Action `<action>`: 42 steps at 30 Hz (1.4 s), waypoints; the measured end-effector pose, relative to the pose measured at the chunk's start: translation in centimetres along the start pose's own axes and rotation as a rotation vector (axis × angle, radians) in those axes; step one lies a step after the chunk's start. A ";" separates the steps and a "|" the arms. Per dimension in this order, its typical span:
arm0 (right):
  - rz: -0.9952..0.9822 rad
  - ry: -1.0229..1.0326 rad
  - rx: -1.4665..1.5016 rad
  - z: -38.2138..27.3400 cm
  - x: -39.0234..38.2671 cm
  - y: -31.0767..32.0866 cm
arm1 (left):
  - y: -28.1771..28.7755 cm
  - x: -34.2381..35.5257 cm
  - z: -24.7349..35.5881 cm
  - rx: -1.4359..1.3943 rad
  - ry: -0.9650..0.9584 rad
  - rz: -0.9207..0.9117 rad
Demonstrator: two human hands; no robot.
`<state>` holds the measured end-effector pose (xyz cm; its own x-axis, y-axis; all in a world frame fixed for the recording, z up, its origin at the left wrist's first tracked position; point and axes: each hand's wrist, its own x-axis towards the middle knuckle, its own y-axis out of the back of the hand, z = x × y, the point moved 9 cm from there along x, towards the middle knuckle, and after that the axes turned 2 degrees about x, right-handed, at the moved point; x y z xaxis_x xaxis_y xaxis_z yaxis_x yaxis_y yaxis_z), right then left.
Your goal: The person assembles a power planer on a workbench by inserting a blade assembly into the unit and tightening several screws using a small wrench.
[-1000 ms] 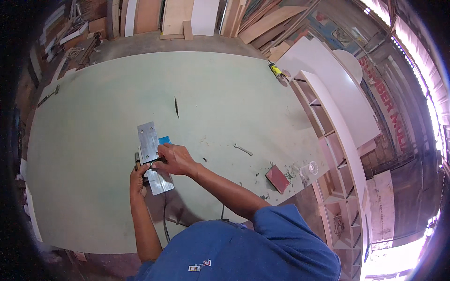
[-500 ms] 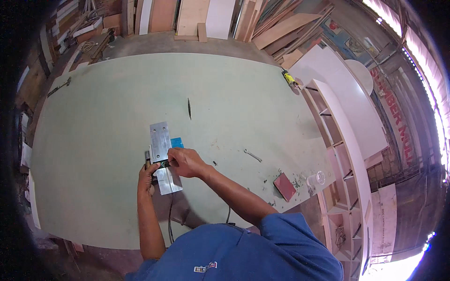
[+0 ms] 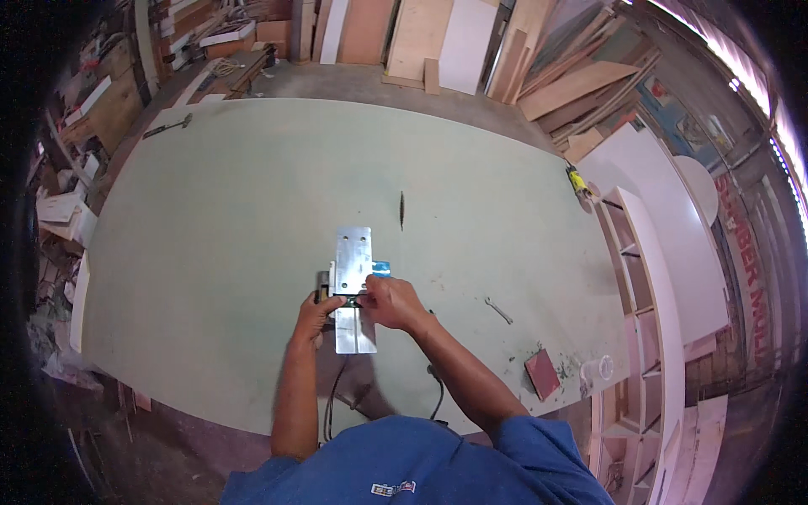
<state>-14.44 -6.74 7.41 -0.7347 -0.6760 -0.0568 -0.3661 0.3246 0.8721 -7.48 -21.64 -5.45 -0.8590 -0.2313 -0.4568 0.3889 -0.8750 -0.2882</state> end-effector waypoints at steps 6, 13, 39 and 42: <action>0.115 0.236 0.222 -2.2 -0.8 1.4 | 0.3 0.0 0.2 -0.008 -0.017 0.022; 0.008 0.046 0.045 -1.4 -0.2 0.6 | 0.3 0.2 0.0 -0.015 -0.013 -0.030; 0.036 0.194 0.180 -1.8 -0.4 1.0 | 0.2 0.1 -0.4 -0.093 0.046 -0.036; 0.057 0.230 0.149 -1.4 -0.2 0.7 | -0.1 -0.1 -0.3 -0.100 0.066 -0.050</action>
<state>-13.77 -7.25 8.71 -0.6138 -0.7807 0.1173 -0.4204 0.4490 0.7884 -7.38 -21.37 -5.66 -0.8559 -0.1569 -0.4928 0.3797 -0.8376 -0.3928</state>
